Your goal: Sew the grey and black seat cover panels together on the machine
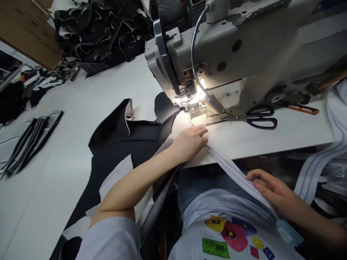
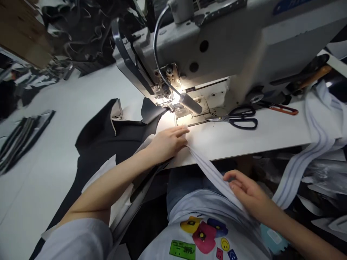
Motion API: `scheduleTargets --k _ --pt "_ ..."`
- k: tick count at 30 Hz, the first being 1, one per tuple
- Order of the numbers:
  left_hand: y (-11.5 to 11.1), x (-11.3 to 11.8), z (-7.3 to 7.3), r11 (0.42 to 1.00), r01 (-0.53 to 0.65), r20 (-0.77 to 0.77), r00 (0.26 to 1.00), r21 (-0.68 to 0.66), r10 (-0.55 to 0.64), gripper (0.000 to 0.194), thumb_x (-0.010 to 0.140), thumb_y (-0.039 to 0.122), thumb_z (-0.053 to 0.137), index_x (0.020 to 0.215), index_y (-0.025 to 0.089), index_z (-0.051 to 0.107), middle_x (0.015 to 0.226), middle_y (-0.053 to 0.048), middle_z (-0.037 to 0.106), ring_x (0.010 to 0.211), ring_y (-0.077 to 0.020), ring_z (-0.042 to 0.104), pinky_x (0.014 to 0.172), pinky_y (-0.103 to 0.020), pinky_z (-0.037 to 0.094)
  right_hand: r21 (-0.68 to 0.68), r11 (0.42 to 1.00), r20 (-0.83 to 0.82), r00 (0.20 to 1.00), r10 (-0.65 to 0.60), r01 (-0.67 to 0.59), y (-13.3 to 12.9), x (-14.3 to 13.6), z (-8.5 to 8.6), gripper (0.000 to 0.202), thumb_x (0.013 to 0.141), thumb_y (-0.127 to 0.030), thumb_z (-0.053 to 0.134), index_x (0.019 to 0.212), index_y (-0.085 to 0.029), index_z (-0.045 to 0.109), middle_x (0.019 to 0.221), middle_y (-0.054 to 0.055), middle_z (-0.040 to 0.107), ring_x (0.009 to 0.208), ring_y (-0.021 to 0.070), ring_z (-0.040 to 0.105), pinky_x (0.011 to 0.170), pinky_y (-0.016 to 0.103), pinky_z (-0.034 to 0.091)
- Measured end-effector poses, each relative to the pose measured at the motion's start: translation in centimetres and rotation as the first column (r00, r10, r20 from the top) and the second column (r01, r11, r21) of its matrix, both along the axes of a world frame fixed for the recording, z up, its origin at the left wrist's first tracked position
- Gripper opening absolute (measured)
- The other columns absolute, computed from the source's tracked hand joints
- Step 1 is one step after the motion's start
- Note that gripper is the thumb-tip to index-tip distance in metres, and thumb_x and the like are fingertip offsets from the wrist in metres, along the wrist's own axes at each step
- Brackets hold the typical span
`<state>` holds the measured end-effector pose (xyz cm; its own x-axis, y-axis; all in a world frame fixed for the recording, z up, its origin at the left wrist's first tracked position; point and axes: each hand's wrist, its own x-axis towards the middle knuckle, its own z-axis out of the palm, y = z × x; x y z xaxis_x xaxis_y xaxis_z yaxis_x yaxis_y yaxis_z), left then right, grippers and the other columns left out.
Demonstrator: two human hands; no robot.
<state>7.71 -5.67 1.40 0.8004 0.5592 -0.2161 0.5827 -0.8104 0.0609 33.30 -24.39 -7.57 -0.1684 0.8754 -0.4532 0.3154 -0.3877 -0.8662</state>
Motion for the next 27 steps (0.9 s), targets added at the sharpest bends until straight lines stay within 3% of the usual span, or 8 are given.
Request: scheduleTargets --k 3,5,7,10,16,20,24,27 --pt "1.0 0.2 -1.2 0.998 -0.062 -0.097 0.993 0.027 0.064 0.027 0.094 0.013 0.043 0.083 0.015 0.068 0.13 -0.01 0.058 0.111 -0.0234 0.059 0.094 -0.034 0.05 0.305 0.911 0.262 0.944 0.199 -0.277 0.4 -1.9 -0.1 0.027 0.098 -0.032 0.04 0.107 -0.026 0.064 0.059 -0.003 0.056 0.048 0.0138 0.052 0.047 0.024 0.041" --pt "0.9 0.0 -1.8 0.993 -0.11 -0.123 0.986 0.05 0.116 0.027 0.095 0.014 0.041 0.097 0.016 0.068 0.144 -0.01 0.048 0.105 -0.0217 0.061 0.084 -0.032 0.052 0.596 0.668 0.501 0.856 0.125 -0.446 2.5 -3.2 0.4 0.027 0.096 -0.02 0.044 0.108 -0.025 0.067 0.077 0.002 0.068 0.069 0.017 0.063 0.064 0.028 0.049" --pt "0.3 -0.4 -2.0 0.987 -0.129 -0.083 0.987 0.093 0.137 0.034 0.096 0.017 0.042 0.125 0.021 0.059 0.156 -0.011 0.033 0.11 -0.0227 0.06 0.082 -0.031 0.051 0.722 0.389 0.615 0.788 0.018 -0.572 5.9 -4.5 0.9 0.03 0.094 -0.017 0.047 0.116 -0.022 0.066 0.107 0.009 0.07 0.102 0.0235 0.063 0.086 0.036 0.049" --pt "-1.1 -1.5 -1.9 0.977 -0.171 -0.064 0.981 0.13 0.181 0.061 0.093 0.027 0.05 0.151 0.025 0.031 0.157 -0.016 0.029 0.116 -0.0273 0.056 0.085 -0.035 0.048 0.676 0.2 0.719 0.694 0.033 -0.709 12.3 -6.0 0.9 0.038 0.095 -0.028 0.051 0.13 -0.014 0.058 0.133 0.016 0.059 0.125 0.03 0.051 0.101 0.046 0.041" --pt "-1.7 -2.2 -2.3 0.911 -0.389 -0.142 0.902 0.139 0.407 0.063 0.084 0.038 0.056 0.139 0.008 0.046 0.107 -0.018 0.061 0.097 -0.0318 0.057 0.079 -0.042 0.046 0.554 0.237 0.815 0.578 0.04 -0.798 22.0 -8.2 0.2 0.034 0.097 -0.024 0.047 0.126 -0.011 0.059 0.114 0.014 0.066 0.097 0.0263 0.06 0.084 0.039 0.047" --pt "0.2 -3.2 -2.4 0.873 -0.485 -0.082 0.873 -0.055 0.48 0.058 0.084 0.034 0.05 0.137 0.01 0.048 0.102 -0.014 0.062 0.094 -0.0292 0.058 0.08 -0.039 0.049 0.588 0.311 0.792 0.609 -0.038 -0.747 24.0 -9.3 0.2 0.05 0.092 -0.044 0.058 0.13 -0.011 0.056 0.125 0.015 0.061 0.109 0.0313 0.056 0.092 0.042 0.045" --pt "1.8 -6.8 -1.9 0.823 -0.432 0.227 0.817 -0.368 0.531 0.067 0.08 0.019 0.035 0.146 0.011 0.041 0.1 -0.009 0.058 0.095 -0.0229 0.057 0.087 -0.034 0.049 0.537 0.387 0.819 0.574 -0.026 -0.749 24.9 -9.8 -0.1 0.073 0.085 -0.061 0.062 0.137 -0.011 0.052 0.129 0.017 0.059 0.114 0.0353 0.053 0.094 0.045 0.045" --pt "2.4 -8.6 -1.6 0.799 -0.405 0.347 0.745 -0.444 0.57 0.069 0.077 0.017 0.031 0.144 0.012 0.045 0.092 -0.006 0.054 0.091 -0.0219 0.056 0.084 -0.033 0.049 0.503 0.424 0.825 0.565 0.025 -0.753 25.7 -10.3 -0.1 0.084 0.077 -0.07 0.066 0.136 -0.011 0.054 0.127 0.017 0.06 0.114 0.0379 0.054 0.091 0.047 0.047"
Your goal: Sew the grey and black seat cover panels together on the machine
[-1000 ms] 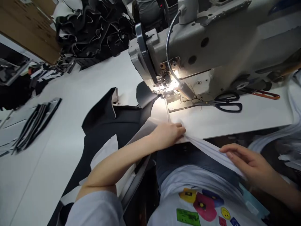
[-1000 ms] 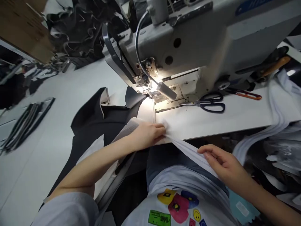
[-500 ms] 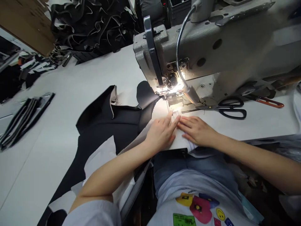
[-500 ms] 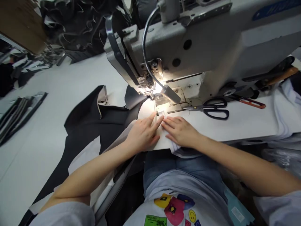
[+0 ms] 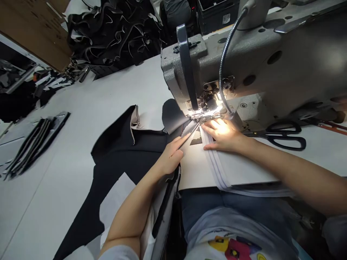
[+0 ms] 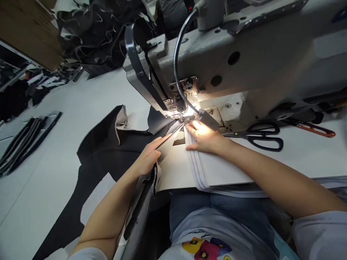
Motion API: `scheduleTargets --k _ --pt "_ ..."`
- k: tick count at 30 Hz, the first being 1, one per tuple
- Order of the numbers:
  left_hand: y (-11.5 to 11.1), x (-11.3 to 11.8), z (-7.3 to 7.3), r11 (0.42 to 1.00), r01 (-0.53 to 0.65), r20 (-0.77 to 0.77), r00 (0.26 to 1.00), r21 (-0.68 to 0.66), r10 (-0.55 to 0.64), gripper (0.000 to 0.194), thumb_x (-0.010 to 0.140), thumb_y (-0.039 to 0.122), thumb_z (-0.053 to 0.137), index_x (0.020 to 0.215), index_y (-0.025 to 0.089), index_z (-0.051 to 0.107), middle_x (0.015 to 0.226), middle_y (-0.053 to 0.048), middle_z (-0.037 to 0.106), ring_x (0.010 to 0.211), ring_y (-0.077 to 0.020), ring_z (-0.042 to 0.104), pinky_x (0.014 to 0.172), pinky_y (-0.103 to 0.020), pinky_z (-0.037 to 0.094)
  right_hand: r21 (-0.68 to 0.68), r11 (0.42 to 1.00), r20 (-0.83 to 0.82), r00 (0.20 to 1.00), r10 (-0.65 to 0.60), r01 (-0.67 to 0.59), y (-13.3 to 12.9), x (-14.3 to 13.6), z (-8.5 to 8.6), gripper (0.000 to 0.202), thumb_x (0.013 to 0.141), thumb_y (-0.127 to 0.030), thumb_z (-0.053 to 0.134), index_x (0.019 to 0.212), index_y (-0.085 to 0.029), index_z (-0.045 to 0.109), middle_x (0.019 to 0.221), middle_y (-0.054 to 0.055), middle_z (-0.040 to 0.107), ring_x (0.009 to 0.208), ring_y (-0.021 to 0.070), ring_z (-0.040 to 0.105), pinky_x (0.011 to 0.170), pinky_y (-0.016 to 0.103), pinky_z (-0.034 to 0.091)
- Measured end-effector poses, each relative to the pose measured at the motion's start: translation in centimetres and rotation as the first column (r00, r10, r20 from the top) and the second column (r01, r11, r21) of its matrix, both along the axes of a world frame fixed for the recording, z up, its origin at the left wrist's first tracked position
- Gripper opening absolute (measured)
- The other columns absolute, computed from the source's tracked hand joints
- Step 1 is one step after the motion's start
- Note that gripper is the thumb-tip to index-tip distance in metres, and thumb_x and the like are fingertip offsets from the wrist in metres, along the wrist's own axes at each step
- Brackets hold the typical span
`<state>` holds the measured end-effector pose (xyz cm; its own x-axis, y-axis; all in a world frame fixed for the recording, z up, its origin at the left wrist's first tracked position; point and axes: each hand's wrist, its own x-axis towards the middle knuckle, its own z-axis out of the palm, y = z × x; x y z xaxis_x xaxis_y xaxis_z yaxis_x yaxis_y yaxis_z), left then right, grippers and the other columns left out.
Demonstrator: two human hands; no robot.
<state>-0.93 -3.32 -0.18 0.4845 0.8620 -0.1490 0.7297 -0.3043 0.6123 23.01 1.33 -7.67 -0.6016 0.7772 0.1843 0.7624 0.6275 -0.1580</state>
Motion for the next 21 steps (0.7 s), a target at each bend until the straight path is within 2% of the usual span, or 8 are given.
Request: scheduleTargets --k 2,5,9,12,14,16,18,21 --pt "-0.1 0.0 0.1 1.0 0.008 -0.026 1.0 -0.008 -0.008 0.07 0.077 0.017 0.031 0.145 0.012 0.043 0.09 -0.006 0.053 0.087 -0.0217 0.055 0.082 -0.033 0.05 -0.017 1.0 -0.019 1.0 0.0 -0.001 0.3 -0.6 0.0 0.087 0.074 -0.072 0.067 0.133 -0.01 0.056 0.124 0.019 0.061 0.114 0.0386 0.054 0.092 0.048 0.047" --pt "-0.6 1.6 0.3 0.999 0.046 -0.153 0.987 -0.029 -0.05 0.07 0.079 0.019 0.033 0.149 0.01 0.036 0.096 -0.009 0.055 0.091 -0.0227 0.056 0.086 -0.035 0.05 0.012 1.0 -0.098 0.995 -0.007 0.008 0.3 -1.2 -0.5 0.089 0.077 -0.071 0.065 0.135 -0.005 0.053 0.124 0.022 0.061 0.114 0.0379 0.056 0.096 0.05 0.045" --pt "-1.3 4.8 0.3 0.991 0.103 -0.449 0.884 -0.082 -0.129 0.066 0.082 0.022 0.039 0.146 0.009 0.035 0.111 -0.014 0.059 0.101 -0.028 0.059 0.089 -0.04 0.05 0.078 0.996 -0.198 0.978 0.058 -0.044 -0.1 -0.6 -1.2 0.098 0.082 -0.072 0.057 0.146 -0.001 0.038 0.131 0.026 0.057 0.12 0.0367 0.054 0.102 0.051 0.04" --pt "-1.5 6.0 0.1 0.987 0.131 -0.554 0.816 -0.098 -0.163 0.066 0.085 0.025 0.04 0.148 0.007 0.032 0.117 -0.016 0.059 0.106 -0.0311 0.059 0.088 -0.042 0.05 0.095 0.989 -0.23 0.964 0.131 -0.112 0.1 0.8 -0.9 0.071 0.091 -0.063 0.05 0.137 -0.009 0.051 0.131 0.018 0.06 0.121 0.0316 0.053 0.103 0.047 0.04" --pt "-1.5 6.2 0.0 0.986 0.137 -0.565 0.808 -0.094 -0.166 0.068 0.086 0.026 0.039 0.15 0.006 0.027 0.121 -0.017 0.058 0.107 -0.0316 0.059 0.088 -0.042 0.05 0.094 0.992 -0.228 0.968 0.104 -0.085 0.4 1.5 -0.4 0.042 0.098 -0.047 0.045 0.119 -0.016 0.066 0.115 0.012 0.067 0.111 0.0276 0.057 0.099 0.044 0.041" --pt "-1.4 6.1 -0.1 0.987 0.132 -0.569 0.807 -0.091 -0.16 0.069 0.086 0.027 0.039 0.151 0.007 0.025 0.121 -0.017 0.058 0.107 -0.0313 0.059 0.087 -0.042 0.051 0.098 0.994 -0.198 0.977 0.077 -0.058 0.8 1.7 -0.1 0.033 0.099 -0.034 0.042 0.102 -0.019 0.071 0.097 0.009 0.067 0.097 0.0254 0.058 0.092 0.043 0.042" --pt "-1.4 5.9 0.0 0.987 0.129 -0.564 0.81 -0.094 -0.16 0.068 0.086 0.026 0.039 0.15 0.008 0.026 0.12 -0.016 0.058 0.106 -0.0303 0.059 0.086 -0.041 0.051 0.102 0.992 -0.157 0.984 0.087 -0.071 1.1 1.5 -0.2 0.031 0.097 -0.03 0.044 0.104 -0.018 0.071 0.094 0.01 0.065 0.089 0.0243 0.056 0.085 0.041 0.043" --pt "-1.5 5.8 0.0 0.987 0.132 -0.545 0.823 -0.09 -0.16 0.066 0.086 0.025 0.039 0.149 0.009 0.029 0.118 -0.015 0.059 0.105 -0.0293 0.06 0.085 -0.04 0.051 0.132 0.987 -0.127 0.986 0.112 -0.095 1.3 0.8 -0.4 0.039 0.094 -0.026 0.045 0.125 -0.012 0.063 0.106 0.014 0.064 0.089 0.0244 0.054 0.081 0.039 0.043"
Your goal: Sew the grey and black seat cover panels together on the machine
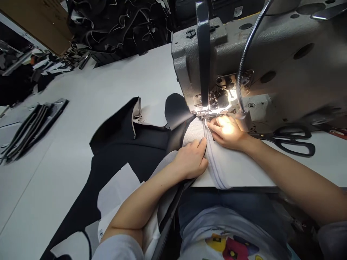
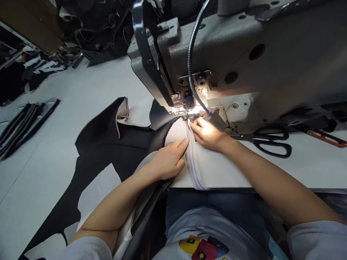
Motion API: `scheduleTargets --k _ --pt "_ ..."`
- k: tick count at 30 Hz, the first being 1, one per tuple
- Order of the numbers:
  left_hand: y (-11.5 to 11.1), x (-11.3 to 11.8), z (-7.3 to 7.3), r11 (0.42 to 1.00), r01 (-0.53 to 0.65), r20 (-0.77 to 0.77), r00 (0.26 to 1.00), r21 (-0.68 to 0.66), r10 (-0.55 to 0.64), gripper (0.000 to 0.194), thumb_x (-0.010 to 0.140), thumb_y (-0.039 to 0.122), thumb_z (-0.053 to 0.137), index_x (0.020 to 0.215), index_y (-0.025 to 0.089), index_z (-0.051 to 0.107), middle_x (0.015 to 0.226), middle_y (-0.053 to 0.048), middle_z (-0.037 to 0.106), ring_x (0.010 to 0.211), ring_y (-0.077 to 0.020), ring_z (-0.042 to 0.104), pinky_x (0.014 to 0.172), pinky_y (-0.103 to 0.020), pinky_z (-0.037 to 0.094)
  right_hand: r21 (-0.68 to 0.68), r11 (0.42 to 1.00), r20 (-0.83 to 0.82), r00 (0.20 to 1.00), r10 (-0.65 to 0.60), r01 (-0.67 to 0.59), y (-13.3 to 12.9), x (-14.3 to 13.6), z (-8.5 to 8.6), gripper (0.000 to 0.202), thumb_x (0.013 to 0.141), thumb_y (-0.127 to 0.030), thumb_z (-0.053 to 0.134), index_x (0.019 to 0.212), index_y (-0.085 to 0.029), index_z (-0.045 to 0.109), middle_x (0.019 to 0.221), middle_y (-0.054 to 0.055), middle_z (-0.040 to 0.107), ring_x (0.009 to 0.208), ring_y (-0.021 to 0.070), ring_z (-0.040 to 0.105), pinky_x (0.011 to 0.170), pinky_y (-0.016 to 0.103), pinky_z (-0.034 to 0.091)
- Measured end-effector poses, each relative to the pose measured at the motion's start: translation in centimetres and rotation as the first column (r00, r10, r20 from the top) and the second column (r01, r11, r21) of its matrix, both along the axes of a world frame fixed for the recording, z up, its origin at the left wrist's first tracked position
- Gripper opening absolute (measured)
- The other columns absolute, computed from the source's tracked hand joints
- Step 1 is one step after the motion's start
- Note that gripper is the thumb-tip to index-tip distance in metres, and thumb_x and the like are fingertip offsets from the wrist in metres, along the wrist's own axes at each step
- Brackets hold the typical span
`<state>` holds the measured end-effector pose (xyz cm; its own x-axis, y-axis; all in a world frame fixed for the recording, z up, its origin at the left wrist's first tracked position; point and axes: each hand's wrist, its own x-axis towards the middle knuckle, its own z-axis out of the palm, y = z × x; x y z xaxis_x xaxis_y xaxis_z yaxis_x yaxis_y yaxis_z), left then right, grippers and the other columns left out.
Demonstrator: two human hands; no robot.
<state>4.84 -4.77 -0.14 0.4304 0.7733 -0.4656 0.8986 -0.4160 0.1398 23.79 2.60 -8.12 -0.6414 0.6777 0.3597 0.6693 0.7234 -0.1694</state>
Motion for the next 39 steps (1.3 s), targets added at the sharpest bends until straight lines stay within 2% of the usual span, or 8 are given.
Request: scheduleTargets --k 4,10,15,23,28,33,36,39 --pt "0.2 -0.5 0.1 1.0 -0.001 0.033 0.999 -0.003 0.001 0.065 0.085 0.025 0.038 0.148 0.01 0.03 0.117 -0.014 0.059 0.104 -0.0281 0.06 0.084 -0.038 0.051 0.046 0.999 0.044 0.999 0.015 -0.017 0.1 -1.0 0.2 0.041 0.094 -0.023 0.042 0.128 -0.007 0.06 0.107 0.016 0.064 0.092 0.0264 0.053 0.082 0.039 0.042" --pt "0.3 -1.3 0.6 0.999 0.001 0.121 0.993 -0.052 0.005 0.062 0.087 0.024 0.034 0.148 0.012 0.031 0.113 -0.013 0.058 0.098 -0.0262 0.06 0.083 -0.038 0.051 0.087 0.994 0.096 0.993 -0.07 0.061 0.0 -2.3 0.4 0.035 0.092 -0.019 0.046 0.12 -0.008 0.065 0.103 0.015 0.065 0.09 0.0269 0.052 0.081 0.039 0.041" --pt "-0.3 0.0 -0.3 0.995 0.007 -0.024 1.0 0.1 -0.005 0.064 0.086 0.03 0.042 0.146 0.009 0.034 0.118 -0.015 0.057 0.102 -0.0298 0.057 0.078 -0.039 0.05 0.082 0.993 0.064 0.994 -0.092 0.086 -0.4 -2.2 -0.5 0.038 0.094 -0.022 0.044 0.124 -0.009 0.063 0.106 0.015 0.067 0.091 0.0271 0.054 0.083 0.039 0.043" --pt "0.4 0.3 -2.5 0.915 0.098 -0.029 0.995 0.392 -0.094 0.058 0.089 0.037 0.045 0.136 0.004 0.047 0.13 -0.019 0.054 0.108 -0.0312 0.051 0.083 -0.042 0.044 -0.005 0.994 -0.065 0.992 -0.11 0.109 -1.0 -1.8 -1.2 0.035 0.094 -0.024 0.046 0.121 -0.009 0.064 0.105 0.015 0.067 0.093 0.0271 0.057 0.089 0.04 0.046" --pt "1.1 -0.4 -2.7 0.889 0.114 -0.02 0.993 0.444 -0.118 0.057 0.096 0.044 0.04 0.135 0.005 0.049 0.133 -0.018 0.054 0.112 -0.031 0.05 0.085 -0.041 0.043 -0.013 0.999 -0.096 0.995 -0.041 0.04 -1.2 -2.0 -1.4 0.035 0.096 -0.018 0.04 0.12 -0.012 0.064 0.108 0.014 0.068 0.095 0.0255 0.057 0.09 0.037 0.047" --pt "1.6 -1.1 -3.1 0.867 0.098 0.014 0.993 0.489 -0.12 0.051 0.096 0.041 0.042 0.134 0.009 0.051 0.134 -0.017 0.055 0.117 -0.0307 0.049 0.091 -0.042 0.043 -0.01 1.0 -0.077 0.997 -0.004 0.003 -1.2 -1.8 -1.5 0.037 0.095 -0.017 0.042 0.123 -0.009 0.063 0.11 0.015 0.068 0.097 0.0273 0.057 0.09 0.04 0.048" --pt "2.5 -1.3 -3.5 0.852 0.077 0.034 0.993 0.518 -0.11 0.049 0.096 0.039 0.043 0.135 0.01 0.051 0.141 -0.018 0.049 0.127 -0.0325 0.044 0.099 -0.044 0.041 -0.013 1.0 -0.082 0.997 -0.007 0.006 -1.2 -1.9 -1.5 0.038 0.096 -0.018 0.039 0.124 -0.008 0.062 0.112 0.015 0.067 0.098 0.0278 0.057 0.091 0.041 0.048" --pt "2.7 -1.4 -3.1 0.839 0.047 0.051 0.995 0.542 -0.088 0.047 0.097 0.037 0.042 0.133 0.01 0.053 0.149 -0.021 0.04 0.134 -0.0353 0.039 0.104 -0.047 0.039 -0.031 0.999 -0.104 0.994 -0.036 0.032 -1.0 -1.9 -1.6 0.039 0.097 -0.019 0.038 0.127 -0.01 0.061 0.113 0.014 0.067 0.1 0.0269 0.058 0.092 0.041 0.048"
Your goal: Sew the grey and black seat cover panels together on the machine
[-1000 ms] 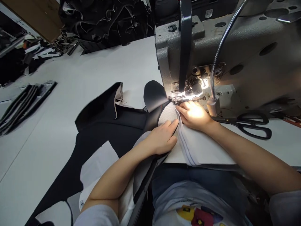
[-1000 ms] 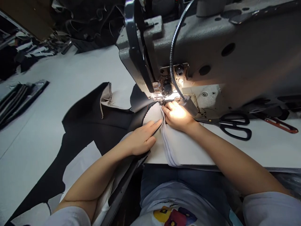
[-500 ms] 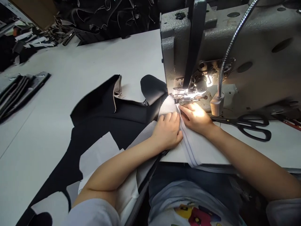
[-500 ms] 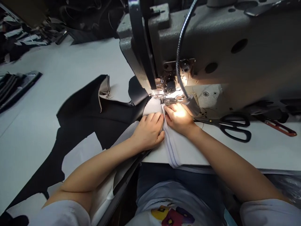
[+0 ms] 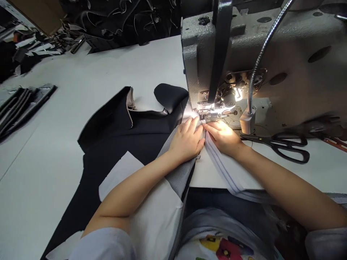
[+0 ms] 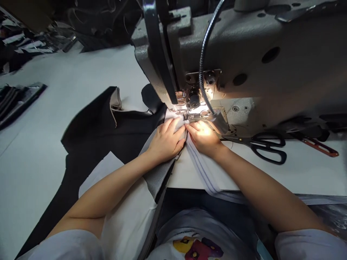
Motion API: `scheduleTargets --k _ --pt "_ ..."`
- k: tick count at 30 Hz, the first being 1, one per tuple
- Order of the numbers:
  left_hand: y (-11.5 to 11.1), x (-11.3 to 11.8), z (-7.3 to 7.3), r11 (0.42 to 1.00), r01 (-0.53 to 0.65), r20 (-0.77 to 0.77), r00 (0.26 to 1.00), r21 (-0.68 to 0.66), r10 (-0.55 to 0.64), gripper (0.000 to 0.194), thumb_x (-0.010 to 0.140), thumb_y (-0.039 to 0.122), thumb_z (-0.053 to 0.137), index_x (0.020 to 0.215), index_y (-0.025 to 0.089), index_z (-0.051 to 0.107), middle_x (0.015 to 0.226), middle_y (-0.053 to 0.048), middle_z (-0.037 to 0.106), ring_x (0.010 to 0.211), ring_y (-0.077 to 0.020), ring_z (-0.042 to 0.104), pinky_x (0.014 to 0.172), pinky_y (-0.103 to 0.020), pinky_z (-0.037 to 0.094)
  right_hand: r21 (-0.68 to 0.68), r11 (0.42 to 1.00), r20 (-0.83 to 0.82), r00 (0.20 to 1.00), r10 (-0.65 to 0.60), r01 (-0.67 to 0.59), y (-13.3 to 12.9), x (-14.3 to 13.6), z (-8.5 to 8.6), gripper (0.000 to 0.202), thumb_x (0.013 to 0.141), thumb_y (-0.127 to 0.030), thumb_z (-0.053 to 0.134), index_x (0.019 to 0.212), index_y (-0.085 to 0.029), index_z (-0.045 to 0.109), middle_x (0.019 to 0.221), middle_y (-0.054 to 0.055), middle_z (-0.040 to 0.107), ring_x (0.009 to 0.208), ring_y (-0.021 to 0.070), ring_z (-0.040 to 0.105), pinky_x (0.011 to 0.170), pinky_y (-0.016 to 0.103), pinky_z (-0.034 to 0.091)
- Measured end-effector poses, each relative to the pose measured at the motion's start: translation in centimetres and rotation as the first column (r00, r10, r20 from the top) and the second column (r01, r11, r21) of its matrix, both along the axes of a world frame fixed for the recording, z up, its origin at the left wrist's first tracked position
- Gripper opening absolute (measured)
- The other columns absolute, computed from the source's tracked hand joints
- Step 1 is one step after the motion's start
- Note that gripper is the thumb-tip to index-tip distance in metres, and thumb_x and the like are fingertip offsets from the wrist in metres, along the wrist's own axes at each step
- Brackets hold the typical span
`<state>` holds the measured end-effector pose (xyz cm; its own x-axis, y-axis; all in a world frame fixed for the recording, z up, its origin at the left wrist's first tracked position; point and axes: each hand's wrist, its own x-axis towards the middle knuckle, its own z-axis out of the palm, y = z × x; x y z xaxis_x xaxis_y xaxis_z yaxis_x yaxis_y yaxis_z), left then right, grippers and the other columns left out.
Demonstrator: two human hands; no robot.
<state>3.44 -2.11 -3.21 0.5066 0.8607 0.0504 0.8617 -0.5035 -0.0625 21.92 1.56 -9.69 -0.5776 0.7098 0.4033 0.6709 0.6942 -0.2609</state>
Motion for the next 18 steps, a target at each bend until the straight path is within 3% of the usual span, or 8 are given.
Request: scheduleTargets --k 3,6,8,11,15,18 --pt "-2.1 0.4 1.6 0.989 -0.043 -0.017 0.999 -0.14 0.041 0.049 0.096 0.038 0.043 0.135 0.01 0.052 0.138 -0.022 0.05 0.119 -0.0342 0.053 0.095 -0.046 0.047 -0.005 0.993 -0.019 0.993 -0.115 0.115 0.4 0.0 -0.1 0.036 0.097 -0.022 0.039 0.122 -0.013 0.064 0.101 0.013 0.067 0.092 0.0259 0.059 0.087 0.039 0.049" --pt "-4.9 1.3 3.0 0.897 -0.118 -0.11 0.991 -0.427 0.078 0.065 0.094 0.041 0.047 0.149 0.008 0.034 0.116 -0.018 0.061 0.096 -0.0297 0.065 0.074 -0.039 0.055 -0.001 0.982 0.021 0.982 -0.187 0.187 0.6 -0.1 0.0 0.032 0.096 -0.024 0.042 0.106 -0.014 0.07 0.089 0.012 0.064 0.083 0.0253 0.056 0.079 0.038 0.049" --pt "-5.9 1.9 3.4 0.836 -0.204 -0.21 0.972 -0.509 0.109 0.072 0.094 0.035 0.047 0.155 0.009 0.019 0.111 -0.017 0.064 0.089 -0.029 0.068 0.068 -0.037 0.055 0.004 0.988 0.05 0.987 -0.155 0.155 0.6 0.0 0.1 0.032 0.096 -0.025 0.041 0.103 -0.014 0.071 0.089 0.013 0.064 0.083 0.0256 0.056 0.079 0.038 0.048" --pt "-5.1 1.8 3.4 0.784 -0.257 -0.272 0.955 -0.565 0.117 0.073 0.092 0.017 0.04 0.157 0.014 0.007 0.106 -0.016 0.068 0.09 -0.0304 0.07 0.072 -0.038 0.055 0.022 0.997 0.043 0.996 -0.078 0.077 0.2 0.2 0.2 0.035 0.098 -0.023 0.039 0.113 -0.012 0.067 0.099 0.014 0.067 0.09 0.0259 0.056 0.086 0.038 0.047" --pt "-2.4 -0.3 3.6 0.659 -0.086 -0.006 0.992 -0.747 0.123 0.072 0.092 0.016 0.036 0.157 0.017 0.006 0.115 -0.013 0.07 0.1 -0.028 0.07 0.084 -0.038 0.054 0.039 0.997 0.094 0.994 0.058 -0.062 -0.3 0.8 0.6 0.037 0.097 -0.017 0.036 0.122 -0.011 0.064 0.106 0.014 0.068 0.096 0.0259 0.056 0.094 0.039 0.043" --pt "-0.9 -1.6 3.6 0.651 0.095 0.253 0.955 -0.753 0.153 0.068 0.09 0.016 0.037 0.156 0.018 0.02 0.145 -0.011 0.052 0.129 -0.0235 0.054 0.104 -0.037 0.048 0.033 0.996 0.125 0.989 0.074 -0.079 -0.5 0.8 1.1 0.038 0.097 -0.016 0.036 0.122 -0.011 0.063 0.108 0.014 0.068 0.096 0.0264 0.056 0.094 0.04 0.043"
